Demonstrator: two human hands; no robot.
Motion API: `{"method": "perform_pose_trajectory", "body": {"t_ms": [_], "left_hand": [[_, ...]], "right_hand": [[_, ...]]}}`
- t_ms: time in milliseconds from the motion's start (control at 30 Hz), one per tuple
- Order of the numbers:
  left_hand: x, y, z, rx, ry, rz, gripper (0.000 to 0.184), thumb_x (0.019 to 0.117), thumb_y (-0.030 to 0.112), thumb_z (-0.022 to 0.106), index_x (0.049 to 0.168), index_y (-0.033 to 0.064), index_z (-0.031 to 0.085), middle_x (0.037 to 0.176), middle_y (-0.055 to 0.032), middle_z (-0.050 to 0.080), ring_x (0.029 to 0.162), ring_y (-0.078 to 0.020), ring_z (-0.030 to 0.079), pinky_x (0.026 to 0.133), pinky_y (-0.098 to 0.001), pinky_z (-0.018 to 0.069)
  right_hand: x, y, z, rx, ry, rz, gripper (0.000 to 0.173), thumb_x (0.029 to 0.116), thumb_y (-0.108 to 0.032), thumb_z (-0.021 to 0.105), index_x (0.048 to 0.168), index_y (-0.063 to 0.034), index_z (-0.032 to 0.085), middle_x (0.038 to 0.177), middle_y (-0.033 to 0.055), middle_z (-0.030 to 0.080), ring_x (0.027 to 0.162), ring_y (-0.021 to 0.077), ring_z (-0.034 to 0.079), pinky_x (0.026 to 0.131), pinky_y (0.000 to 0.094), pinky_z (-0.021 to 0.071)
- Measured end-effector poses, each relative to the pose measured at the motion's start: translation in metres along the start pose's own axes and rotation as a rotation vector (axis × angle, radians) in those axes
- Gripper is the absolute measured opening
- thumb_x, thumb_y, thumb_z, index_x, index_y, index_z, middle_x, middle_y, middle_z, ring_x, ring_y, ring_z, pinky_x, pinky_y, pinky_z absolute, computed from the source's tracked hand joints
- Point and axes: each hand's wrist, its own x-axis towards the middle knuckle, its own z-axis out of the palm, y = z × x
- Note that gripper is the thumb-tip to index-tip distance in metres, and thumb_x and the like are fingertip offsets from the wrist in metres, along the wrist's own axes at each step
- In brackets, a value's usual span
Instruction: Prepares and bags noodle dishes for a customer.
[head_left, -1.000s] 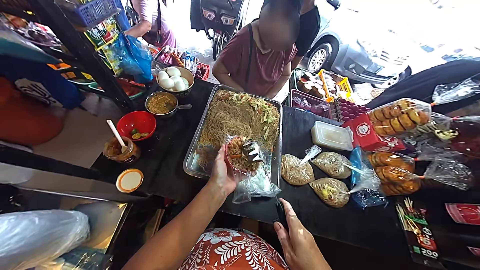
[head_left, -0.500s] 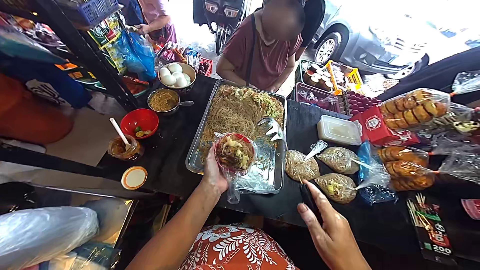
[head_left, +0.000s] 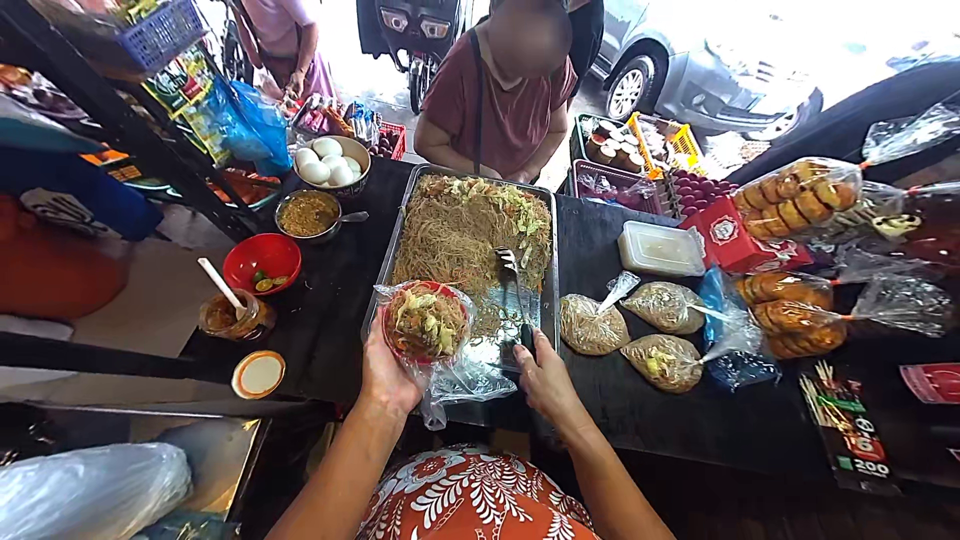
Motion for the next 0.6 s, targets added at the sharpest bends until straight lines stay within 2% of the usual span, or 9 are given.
{"method": "perform_pose_trajectory", "body": {"t_ms": [33, 67, 100, 133, 200, 300, 500, 600], "left_hand": [[0.0, 0.0, 0.0, -0.005, 0.001, -0.007, 0.059, 0.1078, 0.056, 0.022, 0.137, 0.0152, 0.054, 0.121, -0.0135, 0.067, 0.111, -0.0287, 0.067, 0.089, -0.054, 0.0567], [0.001, 0.0, 0.001, -0.012, -0.002, -0.016, 0.059, 0.1075, 0.057, 0.023, 0.137, 0.0155, 0.054, 0.122, -0.0138, 0.067, 0.111, -0.0291, 0.067, 0.09, -0.0548, 0.0565], [0.002, 0.0, 0.002, -0.015, -0.005, -0.022, 0.059, 0.1074, 0.057, 0.024, 0.137, 0.0159, 0.054, 0.122, -0.0136, 0.067, 0.111, -0.0291, 0.067, 0.09, -0.055, 0.0565], [0.003, 0.001, 0.003, -0.017, -0.004, -0.028, 0.058, 0.1074, 0.057, 0.024, 0.137, 0.0162, 0.054, 0.121, -0.0133, 0.067, 0.111, -0.0288, 0.067, 0.09, -0.0548, 0.0566], [0.004, 0.001, 0.004, -0.025, 0.0, -0.045, 0.058, 0.1073, 0.057, 0.024, 0.136, 0.017, 0.055, 0.121, -0.0127, 0.068, 0.111, -0.0286, 0.067, 0.089, -0.0543, 0.0566], [0.008, -0.001, 0.006, -0.046, -0.039, -0.066, 0.059, 0.107, 0.058, 0.023, 0.136, 0.0171, 0.054, 0.121, -0.0133, 0.067, 0.111, -0.0294, 0.067, 0.089, -0.0549, 0.0562], [0.019, -0.011, 0.021, -0.046, -0.103, -0.122, 0.06, 0.1059, 0.06, 0.025, 0.134, 0.0172, 0.056, 0.118, -0.013, 0.068, 0.108, -0.0291, 0.068, 0.087, -0.0546, 0.057], [0.025, -0.017, 0.028, -0.05, -0.112, -0.162, 0.06, 0.1057, 0.06, 0.027, 0.134, 0.0165, 0.056, 0.117, -0.0133, 0.068, 0.107, -0.0291, 0.067, 0.087, -0.0538, 0.0567]], "right_hand": [[-0.003, -0.005, 0.004, 0.224, -0.056, 0.049, 0.048, 0.1101, -0.02, 0.043, 0.154, -0.0031, 0.035, 0.085, 0.0074, 0.057, 0.053, 0.0129, 0.049, 0.046, 0.0285, 0.0431], [-0.007, -0.01, 0.004, 0.448, -0.119, 0.105, 0.04, 0.1114, -0.02, 0.04, 0.149, -0.0062, 0.037, 0.075, 0.0031, 0.052, 0.045, 0.0085, 0.039, 0.038, 0.0237, 0.0345], [-0.011, -0.013, 0.0, 0.631, -0.168, 0.15, 0.032, 0.1121, -0.021, 0.038, 0.141, -0.0073, 0.042, 0.073, 0.002, 0.053, 0.041, 0.0053, 0.036, 0.035, 0.0199, 0.0308], [-0.015, -0.015, -0.006, 0.757, -0.195, 0.177, 0.028, 0.1124, -0.021, 0.036, 0.136, -0.0065, 0.045, 0.073, 0.0023, 0.054, 0.041, 0.0035, 0.036, 0.034, 0.0176, 0.0309], [-0.023, -0.016, -0.018, 0.88, -0.198, 0.19, 0.028, 0.1127, -0.02, 0.033, 0.132, -0.0052, 0.046, 0.076, 0.0026, 0.055, 0.041, 0.0016, 0.037, 0.033, 0.0148, 0.0325], [-0.039, -0.019, -0.038, 0.925, -0.166, 0.173, 0.03, 0.1122, -0.018, 0.031, 0.135, -0.0045, 0.047, 0.078, 0.0035, 0.057, 0.039, 0.0004, 0.038, 0.032, 0.0136, 0.0327], [-0.077, -0.023, -0.076, 0.823, -0.206, -0.029, 0.039, 0.1076, -0.019, 0.032, 0.141, -0.0063, 0.048, 0.08, 0.0012, 0.055, 0.04, 0.0006, 0.038, 0.032, 0.0145, 0.0348], [-0.103, -0.034, -0.094, 0.713, -0.232, -0.099, 0.043, 0.106, -0.017, 0.032, 0.147, -0.0065, 0.042, 0.082, -0.0009, 0.055, 0.043, 0.0014, 0.04, 0.034, 0.0153, 0.0363]]}}
